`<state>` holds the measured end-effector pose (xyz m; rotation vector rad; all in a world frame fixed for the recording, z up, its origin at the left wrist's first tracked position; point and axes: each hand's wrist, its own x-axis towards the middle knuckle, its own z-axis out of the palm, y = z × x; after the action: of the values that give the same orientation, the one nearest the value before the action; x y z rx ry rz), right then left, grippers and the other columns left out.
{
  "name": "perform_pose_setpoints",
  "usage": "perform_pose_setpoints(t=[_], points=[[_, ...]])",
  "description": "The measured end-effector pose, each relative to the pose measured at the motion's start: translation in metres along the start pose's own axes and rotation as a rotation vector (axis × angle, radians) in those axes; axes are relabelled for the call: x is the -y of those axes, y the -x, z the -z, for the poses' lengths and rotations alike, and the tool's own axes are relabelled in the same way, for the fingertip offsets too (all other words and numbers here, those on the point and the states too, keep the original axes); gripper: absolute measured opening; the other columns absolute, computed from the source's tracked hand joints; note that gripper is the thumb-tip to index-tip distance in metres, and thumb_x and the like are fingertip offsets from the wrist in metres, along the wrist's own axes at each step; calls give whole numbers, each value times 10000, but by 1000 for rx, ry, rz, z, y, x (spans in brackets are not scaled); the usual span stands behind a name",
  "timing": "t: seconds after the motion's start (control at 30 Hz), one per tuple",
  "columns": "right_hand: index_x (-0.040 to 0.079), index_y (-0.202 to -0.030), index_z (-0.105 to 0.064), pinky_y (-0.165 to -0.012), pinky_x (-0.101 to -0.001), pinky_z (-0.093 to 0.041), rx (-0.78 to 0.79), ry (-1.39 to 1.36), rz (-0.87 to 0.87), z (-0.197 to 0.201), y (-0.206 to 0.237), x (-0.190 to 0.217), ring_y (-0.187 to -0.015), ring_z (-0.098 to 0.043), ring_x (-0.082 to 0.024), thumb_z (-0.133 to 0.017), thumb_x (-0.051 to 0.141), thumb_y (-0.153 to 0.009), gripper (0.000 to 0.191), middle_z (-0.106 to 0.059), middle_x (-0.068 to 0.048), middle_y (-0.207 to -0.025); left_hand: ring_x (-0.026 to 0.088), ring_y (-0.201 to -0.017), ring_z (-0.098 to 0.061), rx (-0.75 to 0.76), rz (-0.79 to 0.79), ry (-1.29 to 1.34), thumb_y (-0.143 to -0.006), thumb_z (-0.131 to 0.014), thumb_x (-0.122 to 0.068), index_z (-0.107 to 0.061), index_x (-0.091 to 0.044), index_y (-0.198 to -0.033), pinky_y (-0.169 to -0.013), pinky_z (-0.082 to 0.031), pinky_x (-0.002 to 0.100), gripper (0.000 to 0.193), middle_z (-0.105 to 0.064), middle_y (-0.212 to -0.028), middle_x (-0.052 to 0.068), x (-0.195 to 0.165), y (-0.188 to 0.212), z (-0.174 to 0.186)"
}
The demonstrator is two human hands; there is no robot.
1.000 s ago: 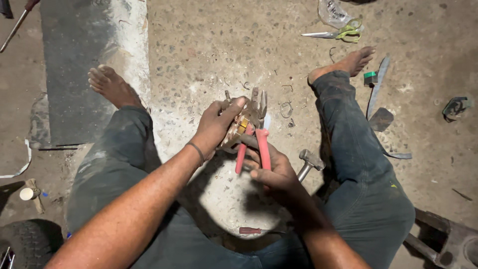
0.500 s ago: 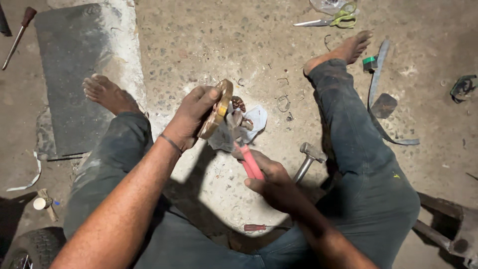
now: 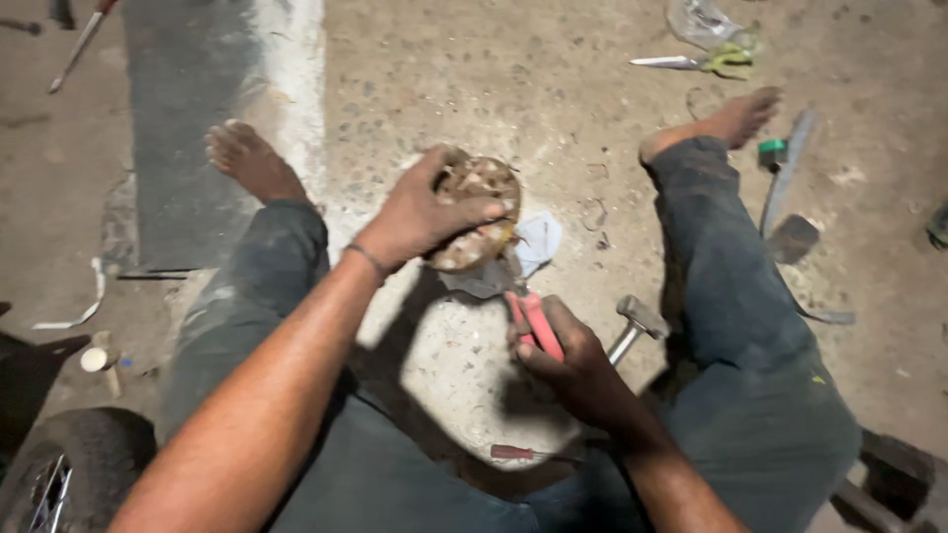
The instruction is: The person uses pliers to pull copper windings out of a motor stator core, placing the removed pieces into a white bag on the floor. The person rotates the stator to access different slots and continues removing windings until the core is largely empty.
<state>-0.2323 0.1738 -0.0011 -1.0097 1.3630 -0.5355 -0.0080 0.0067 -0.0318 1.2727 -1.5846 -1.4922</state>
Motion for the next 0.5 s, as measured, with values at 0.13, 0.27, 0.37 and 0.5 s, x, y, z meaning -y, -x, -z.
perform_pose_setpoints(t=[0.13, 0.27, 0.37, 0.5], points=[[213, -1159, -559, -645, -268, -549, -39, -221, -101, -14, -13, -12, -766, -656, -95, -614, 99, -777, 402, -700, -3, -924, 206, -1032, -686, -72, 19, -132, -682, -902, -449, -648, -17, -1186, -899, -546, 334, 711, -720, -1088, 119, -6, 2, -3], [32, -866, -548, -505, -302, -438, 57, -310, -75, -23, -25, -44, -556, -532, -152, -603, 66, -851, 66, -540, -46, -675, 208, -1021, -696, -49, 73, -2, -795, -825, -475, -662, -31, -1193, -903, -552, 350, 619, -726, -1085, 118, -7, -5, 1], [42, -835, -511, -449, -331, -407, 4, -301, -138, -22, -29, -64, -495, -503, -168, -584, 50, -839, 73, -525, -64, -625, 221, -940, -711, -39, 45, 128, -827, -797, -443, -700, -15, -1101, -843, -584, 375, 518, -739, -1007, 117, -5, -11, 7], [35, -881, -582, -552, -308, -456, -85, -55, -85, -12, -30, -59, -609, -536, -140, -618, 80, -858, 62, -574, -57, -707, 230, -866, -717, -139, -78, -5, -843, -789, -464, -691, -5, -1000, -780, -584, 390, 495, -731, -902, 94, -9, -12, 2]])
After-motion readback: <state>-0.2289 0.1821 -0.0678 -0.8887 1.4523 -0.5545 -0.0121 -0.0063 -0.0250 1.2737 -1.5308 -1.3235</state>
